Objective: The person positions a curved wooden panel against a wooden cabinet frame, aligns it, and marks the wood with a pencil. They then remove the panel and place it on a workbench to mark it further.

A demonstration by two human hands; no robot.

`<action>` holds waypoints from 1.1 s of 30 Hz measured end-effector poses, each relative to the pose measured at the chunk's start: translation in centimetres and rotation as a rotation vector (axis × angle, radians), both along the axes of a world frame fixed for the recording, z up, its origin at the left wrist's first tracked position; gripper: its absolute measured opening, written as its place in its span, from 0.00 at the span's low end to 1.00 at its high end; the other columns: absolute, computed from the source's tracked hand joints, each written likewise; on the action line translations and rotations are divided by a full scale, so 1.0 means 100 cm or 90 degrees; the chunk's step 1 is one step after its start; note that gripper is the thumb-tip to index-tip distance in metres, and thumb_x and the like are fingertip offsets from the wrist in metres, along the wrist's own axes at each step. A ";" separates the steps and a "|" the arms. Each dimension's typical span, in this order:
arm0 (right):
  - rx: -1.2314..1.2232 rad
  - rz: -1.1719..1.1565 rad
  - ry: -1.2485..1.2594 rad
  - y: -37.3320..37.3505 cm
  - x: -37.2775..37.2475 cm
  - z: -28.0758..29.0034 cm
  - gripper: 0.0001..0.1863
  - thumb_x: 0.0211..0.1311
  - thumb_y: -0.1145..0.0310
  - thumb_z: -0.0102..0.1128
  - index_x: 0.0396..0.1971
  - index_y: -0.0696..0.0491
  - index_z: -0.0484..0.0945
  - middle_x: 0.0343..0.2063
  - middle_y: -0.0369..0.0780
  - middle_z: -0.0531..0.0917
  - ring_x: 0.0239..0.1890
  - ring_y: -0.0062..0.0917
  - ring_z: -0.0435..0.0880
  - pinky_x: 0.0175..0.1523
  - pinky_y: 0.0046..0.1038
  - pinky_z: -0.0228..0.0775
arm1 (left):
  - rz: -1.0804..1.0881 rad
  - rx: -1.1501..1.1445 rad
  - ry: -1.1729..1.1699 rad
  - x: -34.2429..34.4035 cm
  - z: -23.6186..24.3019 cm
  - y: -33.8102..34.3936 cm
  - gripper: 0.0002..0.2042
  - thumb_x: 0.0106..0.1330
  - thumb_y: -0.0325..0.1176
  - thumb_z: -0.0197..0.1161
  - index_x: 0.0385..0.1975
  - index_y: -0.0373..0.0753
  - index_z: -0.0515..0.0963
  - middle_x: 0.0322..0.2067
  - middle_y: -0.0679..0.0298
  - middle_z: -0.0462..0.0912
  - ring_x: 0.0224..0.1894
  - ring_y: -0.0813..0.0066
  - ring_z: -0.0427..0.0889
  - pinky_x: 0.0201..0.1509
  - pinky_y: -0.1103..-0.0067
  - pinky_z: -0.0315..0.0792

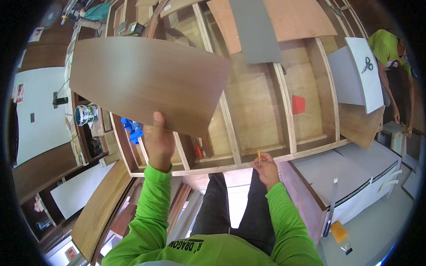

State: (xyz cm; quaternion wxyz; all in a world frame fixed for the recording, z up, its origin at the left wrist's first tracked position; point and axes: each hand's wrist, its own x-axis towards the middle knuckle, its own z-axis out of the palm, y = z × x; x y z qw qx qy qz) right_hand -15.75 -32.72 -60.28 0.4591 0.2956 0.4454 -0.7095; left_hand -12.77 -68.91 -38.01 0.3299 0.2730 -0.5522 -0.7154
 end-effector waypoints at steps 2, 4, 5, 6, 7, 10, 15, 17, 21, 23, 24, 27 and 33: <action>-0.120 -0.063 -0.033 -0.027 -0.017 0.031 0.05 0.68 0.74 0.55 0.41 0.49 0.74 0.27 0.34 0.76 0.31 0.26 0.75 0.40 0.31 0.69 | 0.002 0.067 0.007 -0.016 0.005 0.017 0.20 0.75 0.37 0.57 0.61 0.35 0.68 0.58 0.61 0.74 0.59 0.71 0.74 0.66 0.71 0.65; -0.228 -0.138 -0.065 -0.050 -0.035 0.050 0.02 0.68 0.73 0.56 0.36 0.48 0.74 0.24 0.33 0.73 0.29 0.26 0.73 0.39 0.31 0.66 | 0.040 0.089 0.050 -0.039 0.010 0.038 0.17 0.74 0.38 0.58 0.55 0.35 0.73 0.52 0.65 0.78 0.55 0.76 0.74 0.60 0.77 0.66; -0.211 -0.126 -0.038 -0.063 -0.045 0.061 0.06 0.70 0.69 0.54 0.30 0.48 0.71 0.22 0.32 0.68 0.27 0.25 0.70 0.38 0.32 0.63 | 0.054 0.126 0.042 -0.045 0.006 0.046 0.17 0.75 0.38 0.58 0.56 0.35 0.73 0.52 0.65 0.78 0.55 0.77 0.74 0.61 0.78 0.66; -0.247 -0.116 -0.013 -0.076 -0.057 0.073 0.06 0.71 0.68 0.54 0.31 0.49 0.72 0.22 0.32 0.69 0.27 0.25 0.70 0.38 0.31 0.63 | 0.047 0.129 0.053 -0.047 0.001 0.049 0.17 0.76 0.37 0.55 0.58 0.35 0.71 0.55 0.63 0.76 0.58 0.74 0.73 0.64 0.75 0.65; -0.284 -0.104 0.011 -0.089 -0.069 0.086 0.07 0.72 0.66 0.53 0.32 0.50 0.73 0.22 0.32 0.69 0.27 0.25 0.70 0.38 0.31 0.63 | 0.040 0.131 0.062 -0.048 -0.003 0.051 0.18 0.77 0.37 0.53 0.61 0.35 0.68 0.58 0.61 0.74 0.61 0.72 0.72 0.67 0.72 0.64; -0.285 -0.073 0.110 -0.115 -0.100 0.128 0.11 0.74 0.63 0.51 0.40 0.54 0.77 0.24 0.33 0.72 0.28 0.23 0.71 0.37 0.28 0.63 | 0.047 0.143 0.059 -0.059 -0.002 0.065 0.18 0.76 0.38 0.55 0.60 0.35 0.69 0.58 0.62 0.75 0.61 0.73 0.72 0.68 0.73 0.63; -0.192 0.077 0.264 -0.136 -0.124 0.180 0.20 0.74 0.60 0.52 0.55 0.60 0.76 0.32 0.35 0.80 0.30 0.18 0.71 0.36 0.22 0.63 | 0.045 0.160 0.072 -0.060 -0.006 0.070 0.20 0.76 0.39 0.55 0.60 0.35 0.68 0.59 0.62 0.74 0.62 0.73 0.71 0.68 0.73 0.62; -0.152 0.136 0.320 -0.139 -0.125 0.191 0.21 0.74 0.60 0.53 0.57 0.60 0.75 0.36 0.34 0.81 0.33 0.15 0.72 0.38 0.20 0.64 | 0.046 0.151 0.090 -0.058 -0.009 0.073 0.20 0.76 0.40 0.55 0.61 0.35 0.68 0.59 0.61 0.74 0.62 0.72 0.71 0.69 0.72 0.62; -0.134 0.219 0.455 -0.145 -0.137 0.211 0.15 0.73 0.65 0.56 0.50 0.60 0.77 0.36 0.31 0.81 0.38 0.12 0.73 0.45 0.19 0.67 | 0.006 0.148 0.086 -0.054 -0.014 0.075 0.21 0.76 0.40 0.54 0.62 0.35 0.67 0.60 0.60 0.73 0.63 0.71 0.70 0.70 0.70 0.62; -0.147 0.236 0.464 -0.143 -0.143 0.209 0.11 0.72 0.67 0.57 0.46 0.60 0.78 0.35 0.30 0.80 0.40 0.11 0.74 0.48 0.19 0.67 | -0.011 0.147 0.088 -0.054 -0.016 0.078 0.21 0.76 0.40 0.54 0.62 0.35 0.67 0.61 0.60 0.72 0.63 0.71 0.70 0.70 0.70 0.61; -0.146 0.228 0.464 -0.143 -0.144 0.211 0.10 0.72 0.68 0.58 0.44 0.59 0.78 0.35 0.29 0.80 0.39 0.11 0.73 0.47 0.18 0.66 | -0.012 0.152 0.089 -0.054 -0.017 0.079 0.21 0.76 0.40 0.54 0.62 0.35 0.67 0.61 0.60 0.72 0.63 0.71 0.70 0.70 0.70 0.61; -0.135 0.221 0.466 -0.140 -0.147 0.219 0.08 0.71 0.69 0.59 0.39 0.59 0.77 0.33 0.29 0.79 0.38 0.11 0.72 0.46 0.18 0.65 | -0.024 0.153 0.091 -0.054 -0.018 0.080 0.21 0.76 0.40 0.55 0.62 0.34 0.67 0.61 0.60 0.72 0.63 0.70 0.70 0.70 0.69 0.60; -0.085 0.229 0.512 -0.131 -0.143 0.219 0.07 0.70 0.68 0.60 0.36 0.57 0.76 0.30 0.27 0.73 0.35 0.11 0.68 0.43 0.17 0.63 | -0.045 0.137 0.071 -0.051 -0.020 0.081 0.23 0.74 0.42 0.58 0.62 0.34 0.67 0.61 0.60 0.72 0.64 0.69 0.69 0.70 0.68 0.60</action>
